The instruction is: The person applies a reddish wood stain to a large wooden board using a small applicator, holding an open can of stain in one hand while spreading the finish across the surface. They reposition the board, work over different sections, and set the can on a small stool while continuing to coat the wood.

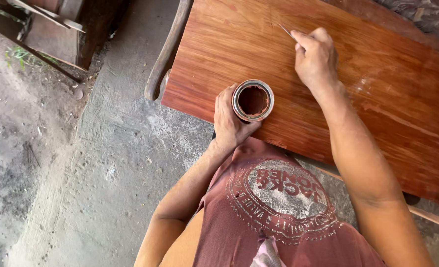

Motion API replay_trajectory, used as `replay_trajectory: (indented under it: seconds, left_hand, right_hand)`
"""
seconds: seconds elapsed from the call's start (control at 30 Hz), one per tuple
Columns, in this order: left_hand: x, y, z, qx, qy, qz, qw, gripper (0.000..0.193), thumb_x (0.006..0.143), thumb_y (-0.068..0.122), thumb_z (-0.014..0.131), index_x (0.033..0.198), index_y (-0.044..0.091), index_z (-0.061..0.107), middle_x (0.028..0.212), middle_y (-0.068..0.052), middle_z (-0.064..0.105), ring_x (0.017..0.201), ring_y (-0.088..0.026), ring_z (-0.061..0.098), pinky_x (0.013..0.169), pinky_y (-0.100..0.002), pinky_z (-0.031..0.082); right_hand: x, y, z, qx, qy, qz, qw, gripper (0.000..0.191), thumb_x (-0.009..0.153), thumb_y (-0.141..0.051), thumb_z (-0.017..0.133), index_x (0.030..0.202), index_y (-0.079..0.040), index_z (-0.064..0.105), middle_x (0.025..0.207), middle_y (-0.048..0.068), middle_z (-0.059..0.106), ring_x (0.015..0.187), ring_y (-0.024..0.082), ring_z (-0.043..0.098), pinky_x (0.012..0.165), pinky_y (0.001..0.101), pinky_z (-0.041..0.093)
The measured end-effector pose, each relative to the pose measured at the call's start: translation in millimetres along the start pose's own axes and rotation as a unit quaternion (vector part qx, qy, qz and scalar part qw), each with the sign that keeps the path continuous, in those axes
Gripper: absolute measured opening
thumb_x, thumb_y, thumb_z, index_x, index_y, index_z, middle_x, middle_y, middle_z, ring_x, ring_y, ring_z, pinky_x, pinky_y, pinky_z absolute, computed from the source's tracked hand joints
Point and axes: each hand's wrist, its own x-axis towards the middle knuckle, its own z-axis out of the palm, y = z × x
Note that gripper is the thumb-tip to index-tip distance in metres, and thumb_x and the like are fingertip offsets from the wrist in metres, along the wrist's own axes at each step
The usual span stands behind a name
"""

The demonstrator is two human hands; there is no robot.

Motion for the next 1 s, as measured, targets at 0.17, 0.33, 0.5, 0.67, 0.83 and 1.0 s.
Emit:
replay_trajectory:
  seconds: [0.17,0.33,0.5,0.67,0.83,1.0]
  left_hand:
    - [2.1,-7.1,-1.7,-0.008,-0.006,0.041,0.999,0.102,0.071,0.026,0.095,0.147,-0.002,0.034,0.142,-0.023,0.052,0.129,-0.043,0.055,0.114,-0.052,0.046]
    - [1.3,-8.6,-5.7,-0.01,-0.016,0.04,0.999,0.104,0.069,0.026,0.094,0.148,-0.003,0.032,0.141,-0.025,0.05,0.128,-0.045,0.054,0.113,-0.053,0.046]
    - [0.6,-11.2,-5.6,-0.012,-0.027,0.048,0.998,0.105,0.071,0.028,0.094,0.147,-0.004,0.031,0.142,-0.026,0.049,0.127,-0.046,0.053,0.111,-0.054,0.045]
    - [1.1,-12.5,-8.1,-0.025,-0.033,0.054,0.998,0.104,0.073,0.028,0.093,0.148,-0.004,0.03,0.143,-0.027,0.048,0.129,-0.046,0.052,0.113,-0.055,0.044]
    - [3.1,-11.7,-10.5,-0.033,-0.035,0.058,0.997,0.104,0.074,0.031,0.093,0.148,-0.006,0.03,0.144,-0.028,0.048,0.129,-0.046,0.053,0.112,-0.055,0.044]
    - [1.8,-10.2,-10.6,-0.029,-0.027,0.065,0.997,0.101,0.078,0.033,0.093,0.148,-0.006,0.031,0.144,-0.027,0.047,0.129,-0.045,0.053,0.112,-0.053,0.045]
  right_hand:
    - [-2.3,-15.9,14.7,-0.035,0.027,-0.033,0.998,0.031,0.093,0.0,0.074,0.122,-0.009,0.08,0.101,0.014,0.061,0.098,0.033,0.061,0.081,0.042,0.053]
    - [2.1,-15.0,12.6,0.032,-0.021,0.04,0.998,0.026,0.098,-0.001,0.073,0.121,-0.011,0.081,0.103,0.013,0.063,0.093,0.028,0.062,0.079,0.0404,0.052]
    - [-5.0,-13.0,22.7,0.041,-0.029,0.0,0.999,0.024,0.093,-0.002,0.077,0.114,-0.012,0.082,0.095,0.011,0.065,0.088,0.026,0.061,0.074,0.0383,0.053]
    - [-12.2,26.4,-3.8,-0.029,0.022,0.05,0.998,0.029,0.101,0.005,0.068,0.122,-0.011,0.08,0.101,0.011,0.068,0.094,0.025,0.064,0.082,0.0389,0.054]
    - [-1.8,60.2,-6.1,-0.043,0.09,0.175,0.98,0.03,0.096,0.004,0.067,0.121,-0.006,0.079,0.104,0.018,0.062,0.089,0.026,0.061,0.076,0.0381,0.053]
    - [-0.9,62.2,3.3,-0.02,0.011,0.177,0.984,0.022,0.1,-0.003,0.071,0.12,-0.007,0.08,0.106,0.016,0.061,0.093,0.028,0.06,0.077,0.0398,0.051]
